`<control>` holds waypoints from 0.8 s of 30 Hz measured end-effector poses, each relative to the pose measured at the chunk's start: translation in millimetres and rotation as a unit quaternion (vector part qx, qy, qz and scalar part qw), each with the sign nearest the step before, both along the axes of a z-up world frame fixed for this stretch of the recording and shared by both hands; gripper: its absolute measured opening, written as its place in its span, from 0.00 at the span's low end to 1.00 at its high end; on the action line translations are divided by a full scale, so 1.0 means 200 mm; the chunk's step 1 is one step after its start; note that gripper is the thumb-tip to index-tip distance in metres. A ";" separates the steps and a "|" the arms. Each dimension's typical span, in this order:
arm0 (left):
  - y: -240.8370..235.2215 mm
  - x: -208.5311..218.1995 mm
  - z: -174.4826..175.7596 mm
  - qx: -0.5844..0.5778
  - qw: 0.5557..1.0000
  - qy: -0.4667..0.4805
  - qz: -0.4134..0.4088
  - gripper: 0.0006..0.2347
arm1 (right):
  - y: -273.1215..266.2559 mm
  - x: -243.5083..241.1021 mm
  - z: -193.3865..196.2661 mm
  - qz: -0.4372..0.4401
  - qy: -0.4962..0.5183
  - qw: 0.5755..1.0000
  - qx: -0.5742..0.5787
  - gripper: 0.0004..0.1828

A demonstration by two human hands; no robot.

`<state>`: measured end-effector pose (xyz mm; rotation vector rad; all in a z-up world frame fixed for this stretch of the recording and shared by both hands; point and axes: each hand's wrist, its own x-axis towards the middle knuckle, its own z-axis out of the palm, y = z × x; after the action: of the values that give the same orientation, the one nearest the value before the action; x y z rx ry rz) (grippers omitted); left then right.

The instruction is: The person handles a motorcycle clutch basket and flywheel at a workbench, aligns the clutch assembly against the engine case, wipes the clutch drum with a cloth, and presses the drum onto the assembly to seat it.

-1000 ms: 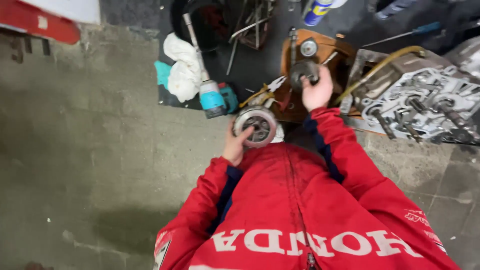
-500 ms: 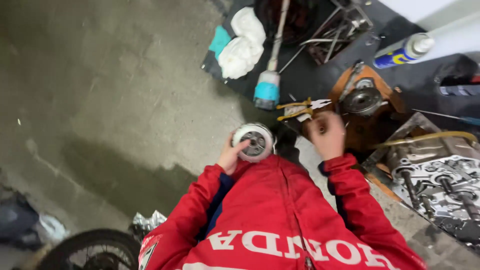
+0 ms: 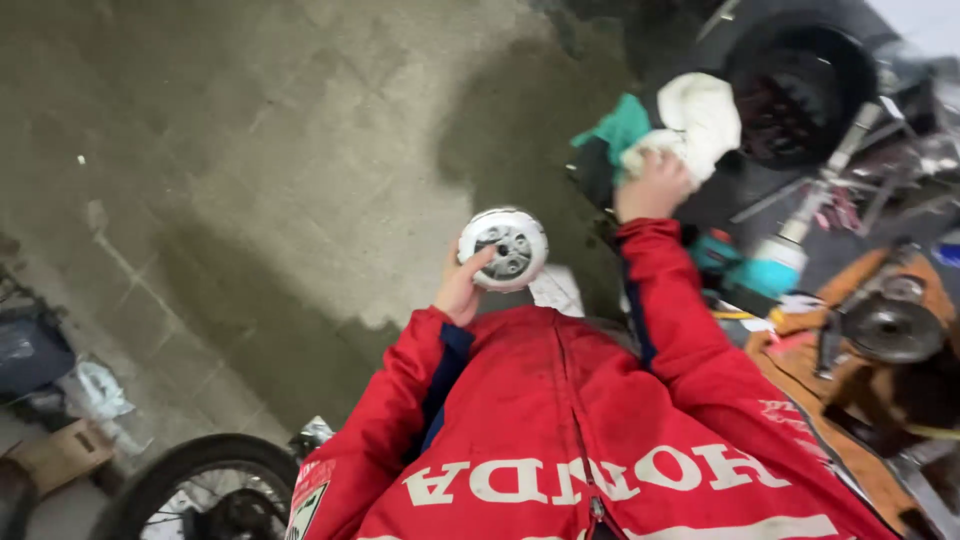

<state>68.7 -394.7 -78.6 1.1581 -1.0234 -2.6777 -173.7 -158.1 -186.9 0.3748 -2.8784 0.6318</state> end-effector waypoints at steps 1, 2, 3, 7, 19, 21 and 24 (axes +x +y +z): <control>-0.09 -0.03 0.04 -0.002 1.000 -0.003 0.003 0.26 | -0.02 -0.01 0.03 0.003 -0.003 1.000 -0.002 0.22; -0.17 -0.07 0.09 0.003 1.000 -0.013 -0.020 0.27 | -0.03 -0.03 0.07 0.013 0.004 0.999 -0.039 0.20; -0.25 -0.12 0.13 0.008 0.999 -0.024 -0.042 0.28 | -0.03 -0.06 0.11 0.023 0.010 0.997 -0.076 0.18; -0.46 -0.30 0.15 0.006 0.998 0.040 -0.054 0.30 | -0.21 0.14 0.98 0.008 -0.031 0.931 -0.365 0.11; -0.44 -0.57 0.63 -0.163 0.958 0.193 -0.138 0.25 | -0.77 0.32 1.47 0.264 0.022 0.954 -0.138 0.47; -0.47 -0.55 0.75 -0.252 0.922 0.168 -0.242 0.30 | -0.74 0.27 1.43 0.257 -0.028 0.925 -0.277 0.54; -0.46 -0.54 1.13 -0.586 0.736 0.171 -0.293 0.35 | -0.79 0.36 1.41 0.210 -0.246 0.676 -0.662 0.50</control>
<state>-38.7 -487.2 147.2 0.0500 -2.6234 -1.5754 -102.7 -316.9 94.1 0.6182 -1.7530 2.8772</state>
